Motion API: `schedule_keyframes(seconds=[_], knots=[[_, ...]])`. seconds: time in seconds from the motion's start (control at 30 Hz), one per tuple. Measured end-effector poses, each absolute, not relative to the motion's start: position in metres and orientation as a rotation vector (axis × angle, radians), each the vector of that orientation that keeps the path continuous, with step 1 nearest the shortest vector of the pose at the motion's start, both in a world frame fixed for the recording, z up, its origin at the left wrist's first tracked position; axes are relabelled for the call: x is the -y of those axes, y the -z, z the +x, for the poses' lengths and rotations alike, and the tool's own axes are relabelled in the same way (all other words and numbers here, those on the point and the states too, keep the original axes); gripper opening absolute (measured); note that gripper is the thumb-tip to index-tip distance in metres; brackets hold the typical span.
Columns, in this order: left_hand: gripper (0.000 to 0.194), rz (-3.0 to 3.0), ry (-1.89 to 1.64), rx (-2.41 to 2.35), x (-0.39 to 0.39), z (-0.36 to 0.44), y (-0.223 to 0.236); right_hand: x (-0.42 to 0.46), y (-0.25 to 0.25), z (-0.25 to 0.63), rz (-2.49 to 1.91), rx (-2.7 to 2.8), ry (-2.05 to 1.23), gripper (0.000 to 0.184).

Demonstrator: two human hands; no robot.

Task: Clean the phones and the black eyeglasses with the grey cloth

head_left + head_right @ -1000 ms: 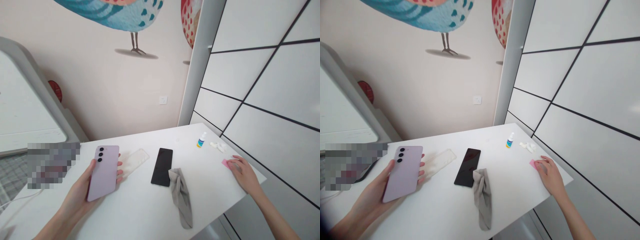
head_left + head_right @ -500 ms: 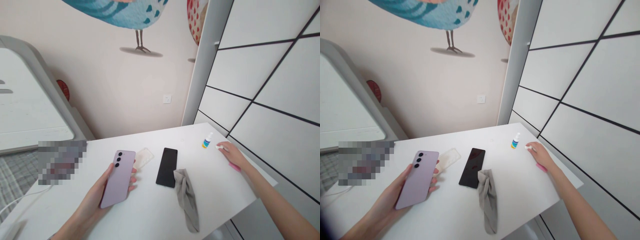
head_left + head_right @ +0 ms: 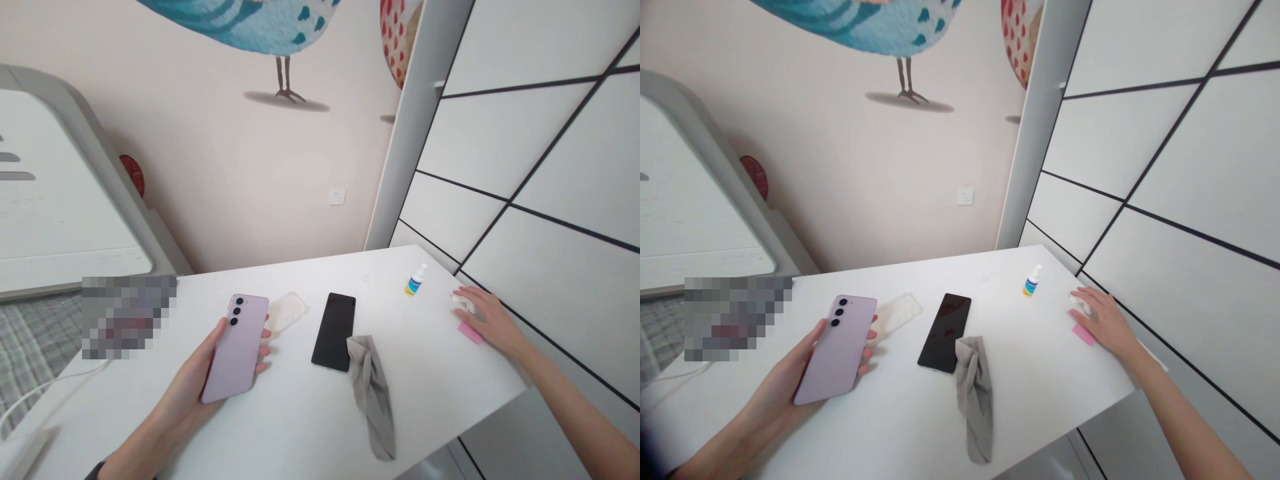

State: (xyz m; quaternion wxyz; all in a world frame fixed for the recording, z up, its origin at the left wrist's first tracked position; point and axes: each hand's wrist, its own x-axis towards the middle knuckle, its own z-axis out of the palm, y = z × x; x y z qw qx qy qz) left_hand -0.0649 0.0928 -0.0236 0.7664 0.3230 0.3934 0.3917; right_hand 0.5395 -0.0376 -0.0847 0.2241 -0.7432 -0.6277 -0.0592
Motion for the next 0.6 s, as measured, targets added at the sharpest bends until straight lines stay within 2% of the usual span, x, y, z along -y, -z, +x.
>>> schedule_keyframes(seconds=[0.07, 0.27, 0.6], knots=[[0.047, 0.713, -0.856, -0.835, -0.094, -0.066, 0.024, 0.039, 0.086, 0.538, -2.051, 1.779, 0.138, 0.053], [0.048, 0.729, -0.847, -0.832, -0.094, -0.067, 0.025, 0.03, 0.087, 0.552, -2.086, 1.733, 0.16, 0.045], [0.045, 0.703, -0.848, -0.834, -0.094, -0.066, 0.024, 0.021, 0.07, 0.545, -1.984, 1.674, 0.084, 0.054]])
